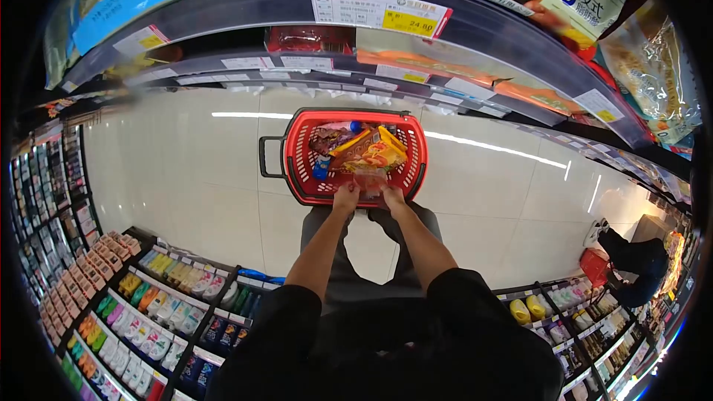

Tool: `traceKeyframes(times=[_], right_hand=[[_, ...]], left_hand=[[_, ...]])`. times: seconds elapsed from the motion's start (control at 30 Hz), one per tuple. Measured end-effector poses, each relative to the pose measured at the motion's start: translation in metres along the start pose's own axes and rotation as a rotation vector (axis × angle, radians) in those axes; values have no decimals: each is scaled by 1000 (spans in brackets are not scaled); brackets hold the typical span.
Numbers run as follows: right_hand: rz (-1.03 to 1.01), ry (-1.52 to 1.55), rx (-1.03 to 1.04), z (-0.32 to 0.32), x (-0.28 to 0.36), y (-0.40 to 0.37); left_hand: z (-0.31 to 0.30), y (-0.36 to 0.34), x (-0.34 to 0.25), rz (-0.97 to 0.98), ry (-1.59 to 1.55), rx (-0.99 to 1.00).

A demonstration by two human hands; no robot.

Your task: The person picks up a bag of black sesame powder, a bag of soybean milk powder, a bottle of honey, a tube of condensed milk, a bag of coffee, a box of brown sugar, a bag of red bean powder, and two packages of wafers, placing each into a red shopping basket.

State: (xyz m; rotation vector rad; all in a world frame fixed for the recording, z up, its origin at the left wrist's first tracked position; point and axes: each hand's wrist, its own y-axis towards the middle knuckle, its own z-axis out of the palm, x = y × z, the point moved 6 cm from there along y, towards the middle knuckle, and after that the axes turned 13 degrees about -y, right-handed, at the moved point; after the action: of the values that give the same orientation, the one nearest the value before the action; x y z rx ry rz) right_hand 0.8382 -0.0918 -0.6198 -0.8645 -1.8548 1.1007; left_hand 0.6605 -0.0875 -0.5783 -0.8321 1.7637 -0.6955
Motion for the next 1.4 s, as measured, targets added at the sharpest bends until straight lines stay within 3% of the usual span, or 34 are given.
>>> traceKeyframes(times=[0.07, 0.17, 0.23, 0.27, 0.33, 0.43, 0.5, 0.57, 0.7, 0.8, 0.93, 1.03, 1.17, 1.4], right_hand=[[27, -33, 51, -4, -2, -5], [-8, 155, 116, -18, 0, -30], [-241, -337, 17, -30, -5, -25], [-263, -335, 7, -45, 2, -46], [-484, -700, -34, -75, 36, -97], [-573, -712, 78, -112, 47, -133], [-527, -827, -11, -145, 49, -148], [-472, -691, -98, -173, 33, -139], [-200, -174, -81, -215, 21, -182], [-131, -202, -117, -224, -4, -204], [-60, -237, -122, -200, -37, -237], [-14, -238, -114, -164, -50, -264], [6, -269, -69, -104, -43, -288], [-246, -248, -153, -16, 27, -305]], left_hand=[[-7, -8, -3, 60, 30, -52], [-18, -29, -21, 108, 119, -16], [-22, -50, -31, 52, 47, 139], [-28, -60, -35, 73, 45, 128], [-37, -77, -40, 117, 78, 167], [-62, -105, -46, 133, 49, 123], [-83, -139, -63, 123, -49, 114], [-101, -165, -67, 112, -145, 115], [-139, -202, -60, 105, -233, 57], [-161, -212, -14, 46, -307, 6], [-204, -234, 25, 33, -285, -85], [-239, -233, 61, -51, -317, -64], [-298, -230, 86, 18, -297, 13], [-403, -219, 137, -155, -502, -64]])
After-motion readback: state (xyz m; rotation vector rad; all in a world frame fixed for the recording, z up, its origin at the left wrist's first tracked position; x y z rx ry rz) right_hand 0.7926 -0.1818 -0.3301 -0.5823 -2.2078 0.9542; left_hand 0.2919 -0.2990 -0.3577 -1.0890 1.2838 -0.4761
